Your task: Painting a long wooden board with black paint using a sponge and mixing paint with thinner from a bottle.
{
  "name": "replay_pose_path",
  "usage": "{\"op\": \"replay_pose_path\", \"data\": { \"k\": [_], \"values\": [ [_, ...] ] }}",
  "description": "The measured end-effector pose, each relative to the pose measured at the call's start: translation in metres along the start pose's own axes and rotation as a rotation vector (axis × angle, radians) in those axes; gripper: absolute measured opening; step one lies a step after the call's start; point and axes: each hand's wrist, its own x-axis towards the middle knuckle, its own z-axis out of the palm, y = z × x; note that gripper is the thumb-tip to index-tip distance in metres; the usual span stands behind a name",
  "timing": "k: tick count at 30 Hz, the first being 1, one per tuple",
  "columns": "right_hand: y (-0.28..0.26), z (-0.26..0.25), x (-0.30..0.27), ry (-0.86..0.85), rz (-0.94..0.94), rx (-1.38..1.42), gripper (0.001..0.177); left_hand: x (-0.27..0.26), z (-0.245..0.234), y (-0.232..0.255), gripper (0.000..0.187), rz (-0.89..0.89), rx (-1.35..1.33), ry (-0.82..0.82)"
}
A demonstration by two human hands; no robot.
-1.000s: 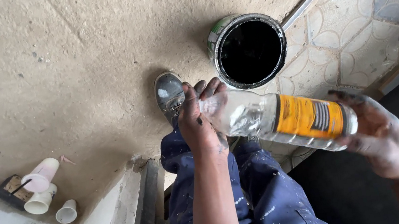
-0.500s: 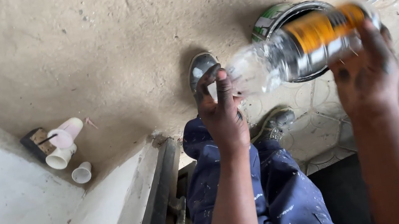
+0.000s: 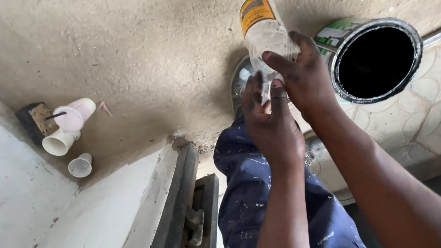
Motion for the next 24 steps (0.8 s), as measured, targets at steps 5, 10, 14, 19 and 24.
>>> {"op": "replay_pose_path", "data": {
  "k": [5,10,14,19,24],
  "values": [
    [-0.003,0.019,0.038,0.065,-0.115,-0.424,0.073,0.012,-0.011,-0.001,0.070,-0.134,-0.139,0.005],
    [-0.033,0.027,0.060,0.129,-0.302,-0.530,0.068,0.019,-0.017,0.008,0.083,-0.295,-0.311,-0.038],
    [-0.034,0.035,0.077,0.146,-0.403,-0.588,0.064,0.025,-0.020,0.016,0.078,-0.351,-0.270,-0.064],
    [-0.033,0.035,0.081,0.071,-0.599,-0.560,0.063,0.029,-0.023,0.021,0.070,-0.365,-0.410,-0.160],
    [-0.034,0.029,0.071,0.042,-0.550,-0.560,0.075,0.030,-0.021,0.011,0.062,-0.338,-0.373,-0.215]
  ]
}}
